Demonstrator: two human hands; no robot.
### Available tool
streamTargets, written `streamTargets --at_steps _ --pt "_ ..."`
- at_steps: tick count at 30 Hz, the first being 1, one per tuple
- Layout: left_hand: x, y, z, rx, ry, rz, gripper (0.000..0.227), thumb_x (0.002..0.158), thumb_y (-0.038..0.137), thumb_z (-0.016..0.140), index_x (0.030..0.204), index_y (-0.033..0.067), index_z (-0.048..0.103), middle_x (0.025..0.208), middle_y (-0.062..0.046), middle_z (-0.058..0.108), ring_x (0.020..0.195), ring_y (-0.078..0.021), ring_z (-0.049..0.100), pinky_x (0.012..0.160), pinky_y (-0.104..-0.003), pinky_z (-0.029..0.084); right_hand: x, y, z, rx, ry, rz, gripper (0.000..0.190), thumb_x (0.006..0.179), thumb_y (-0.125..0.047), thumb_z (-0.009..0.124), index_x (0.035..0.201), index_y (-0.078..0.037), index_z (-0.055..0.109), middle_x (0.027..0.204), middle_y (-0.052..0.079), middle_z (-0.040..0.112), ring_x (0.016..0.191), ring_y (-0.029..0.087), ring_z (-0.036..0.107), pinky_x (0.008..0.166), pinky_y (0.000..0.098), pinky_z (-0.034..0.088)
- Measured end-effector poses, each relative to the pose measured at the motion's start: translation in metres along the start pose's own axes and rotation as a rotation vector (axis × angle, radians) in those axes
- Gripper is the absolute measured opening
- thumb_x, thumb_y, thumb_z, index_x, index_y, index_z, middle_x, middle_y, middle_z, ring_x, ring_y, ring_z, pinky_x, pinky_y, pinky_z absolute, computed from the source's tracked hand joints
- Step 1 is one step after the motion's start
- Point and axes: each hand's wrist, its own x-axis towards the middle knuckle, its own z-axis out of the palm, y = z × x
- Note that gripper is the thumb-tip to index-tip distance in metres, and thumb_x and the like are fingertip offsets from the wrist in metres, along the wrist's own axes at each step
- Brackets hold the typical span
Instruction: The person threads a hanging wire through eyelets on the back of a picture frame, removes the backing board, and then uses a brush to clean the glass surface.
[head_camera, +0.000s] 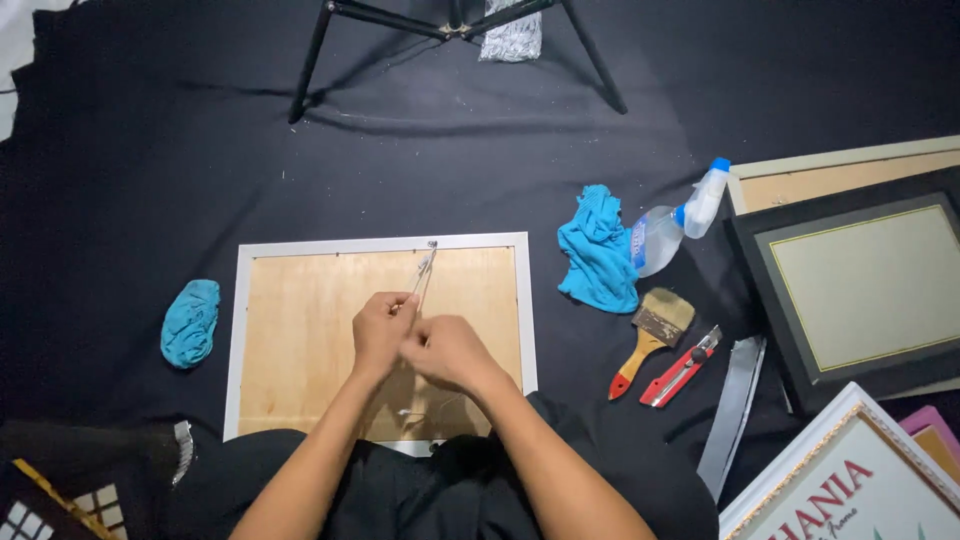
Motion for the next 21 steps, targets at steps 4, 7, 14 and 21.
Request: streamTargets --at_steps 4,7,14,21 --pt "-0.028 0.017 0.002 0.194 0.110 0.289 0.022 0.095 0.029 0.065 0.102 0.0121 0.078 0.103 -0.009 0.072 0.090 -0.0281 0.072 0.078 -0.039 0.057 0.041 0.051 0.013 0.134 0.282 0.215 0.025 0.083 -0.040 0.063 0.092 -0.019 0.075 0.097 0.003 0.076 0.092 0.025 0.076 0.082 0.0399 0.060" --pt "-0.029 0.016 0.006 0.268 0.169 0.466 0.015 0.095 0.023 0.065 0.096 0.0141 0.077 0.095 -0.004 0.068 0.091 -0.0242 0.072 0.076 -0.034 0.059 0.047 0.056 0.017 0.344 0.268 0.248 0.033 0.085 -0.038 0.068 0.112 -0.022 0.075 0.112 0.003 0.077 0.101 0.024 0.076 0.088 0.0386 0.060" --pt "-0.020 0.012 0.009 0.374 0.127 0.666 0.009 0.086 0.015 0.063 0.086 0.0170 0.072 0.087 -0.001 0.063 0.089 -0.0220 0.070 0.071 -0.032 0.058 0.055 0.048 0.021 0.494 0.286 0.296 0.037 0.092 -0.038 0.064 0.118 -0.017 0.079 0.109 0.012 0.077 0.109 0.027 0.071 0.092 0.0432 0.057" --pt "-0.008 0.003 0.018 0.173 -0.262 0.584 0.032 0.078 0.038 0.066 0.064 0.0092 0.062 0.065 -0.013 0.061 0.072 -0.0362 0.068 0.061 -0.043 0.053 0.071 0.050 0.010 0.782 0.380 0.345 0.025 0.094 -0.023 0.063 0.104 -0.003 0.074 0.093 0.011 0.077 0.084 0.018 0.070 0.073 0.0316 0.056"
